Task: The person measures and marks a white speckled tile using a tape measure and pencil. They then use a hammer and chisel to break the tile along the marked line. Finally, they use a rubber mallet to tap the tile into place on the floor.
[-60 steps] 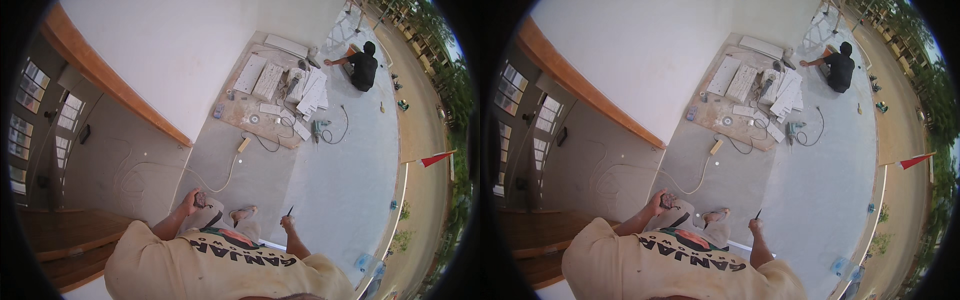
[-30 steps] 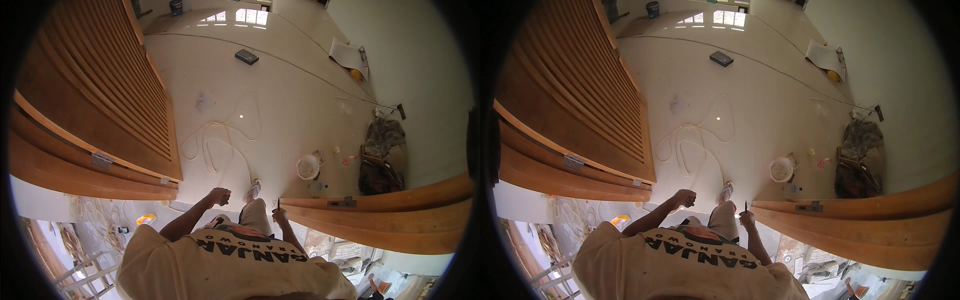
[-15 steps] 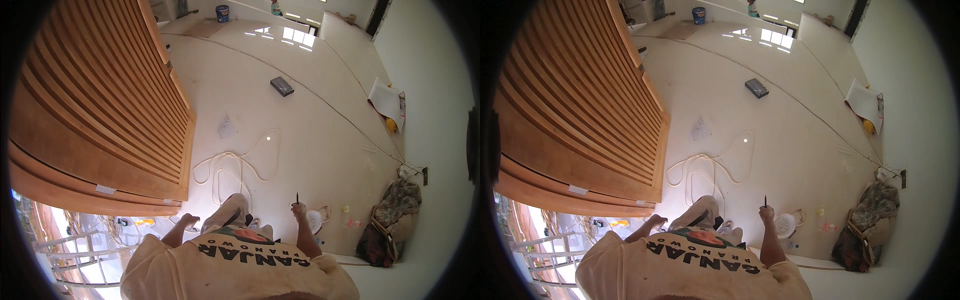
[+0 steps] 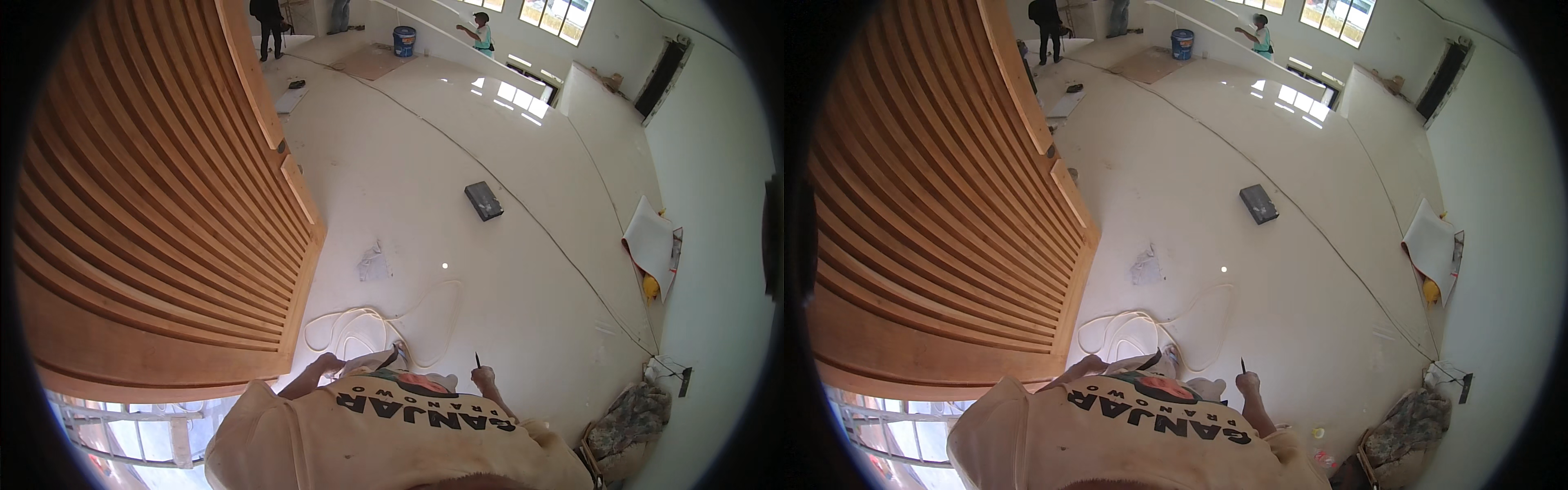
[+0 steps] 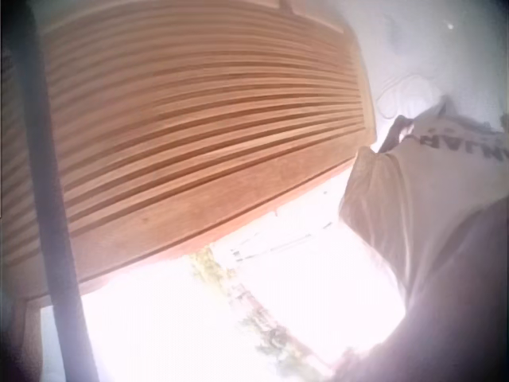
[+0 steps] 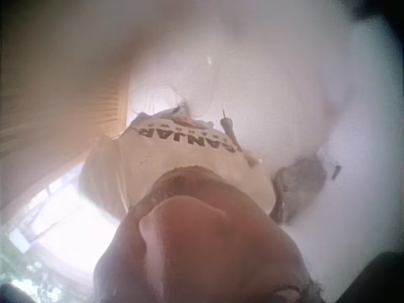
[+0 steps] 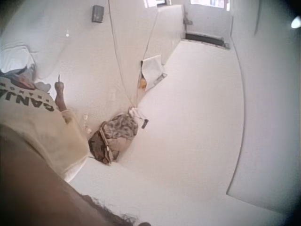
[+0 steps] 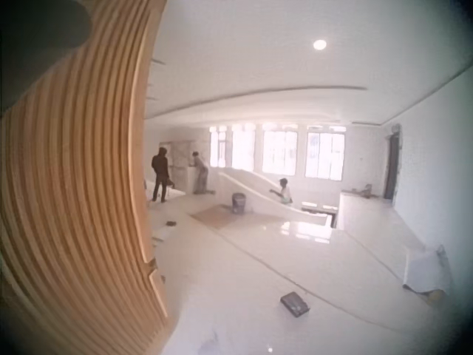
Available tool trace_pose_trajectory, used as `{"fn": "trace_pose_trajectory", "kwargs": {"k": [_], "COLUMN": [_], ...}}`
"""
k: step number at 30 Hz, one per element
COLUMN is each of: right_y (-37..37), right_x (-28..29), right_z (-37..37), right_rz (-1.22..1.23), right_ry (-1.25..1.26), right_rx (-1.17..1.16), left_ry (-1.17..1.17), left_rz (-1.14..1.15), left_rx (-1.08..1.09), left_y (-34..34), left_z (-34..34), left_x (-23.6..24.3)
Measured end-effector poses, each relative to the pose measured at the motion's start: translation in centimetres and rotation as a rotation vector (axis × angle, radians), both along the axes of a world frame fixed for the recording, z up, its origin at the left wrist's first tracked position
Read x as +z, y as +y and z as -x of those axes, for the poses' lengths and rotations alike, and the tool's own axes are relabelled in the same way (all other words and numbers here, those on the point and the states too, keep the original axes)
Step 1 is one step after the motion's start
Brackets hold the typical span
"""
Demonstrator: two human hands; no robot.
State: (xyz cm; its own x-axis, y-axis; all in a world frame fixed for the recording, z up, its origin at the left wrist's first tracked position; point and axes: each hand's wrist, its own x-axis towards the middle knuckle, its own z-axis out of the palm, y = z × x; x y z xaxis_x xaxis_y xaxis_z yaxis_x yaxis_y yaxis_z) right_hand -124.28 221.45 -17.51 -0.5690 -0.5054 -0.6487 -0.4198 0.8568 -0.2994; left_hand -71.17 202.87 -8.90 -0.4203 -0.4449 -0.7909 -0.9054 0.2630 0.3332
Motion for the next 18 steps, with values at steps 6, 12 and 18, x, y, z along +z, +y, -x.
{"fn": "trace_pose_trajectory", "kwargs": {"k": [6, 12, 18], "right_y": [-8.0, -18.0, -38.9], "right_x": [3.1, 5.1, 8.2], "right_z": [4.2, 9.3, 14.6], "right_rz": [-0.092, -0.196, -0.173], "right_ry": [0.004, 0.082, -0.052], "right_rx": [-0.128, 0.151, 0.26], "left_ry": [-0.034, 0.067, -0.084], "left_rz": [-0.066, -0.003, -0.128], "left_rx": [0.576, 0.412, 0.643], "left_y": [-15.7, -28.2, -31.1], "left_z": [6.3, 13.9, 15.2], "left_x": [0.5, -1.4, -0.1]}}
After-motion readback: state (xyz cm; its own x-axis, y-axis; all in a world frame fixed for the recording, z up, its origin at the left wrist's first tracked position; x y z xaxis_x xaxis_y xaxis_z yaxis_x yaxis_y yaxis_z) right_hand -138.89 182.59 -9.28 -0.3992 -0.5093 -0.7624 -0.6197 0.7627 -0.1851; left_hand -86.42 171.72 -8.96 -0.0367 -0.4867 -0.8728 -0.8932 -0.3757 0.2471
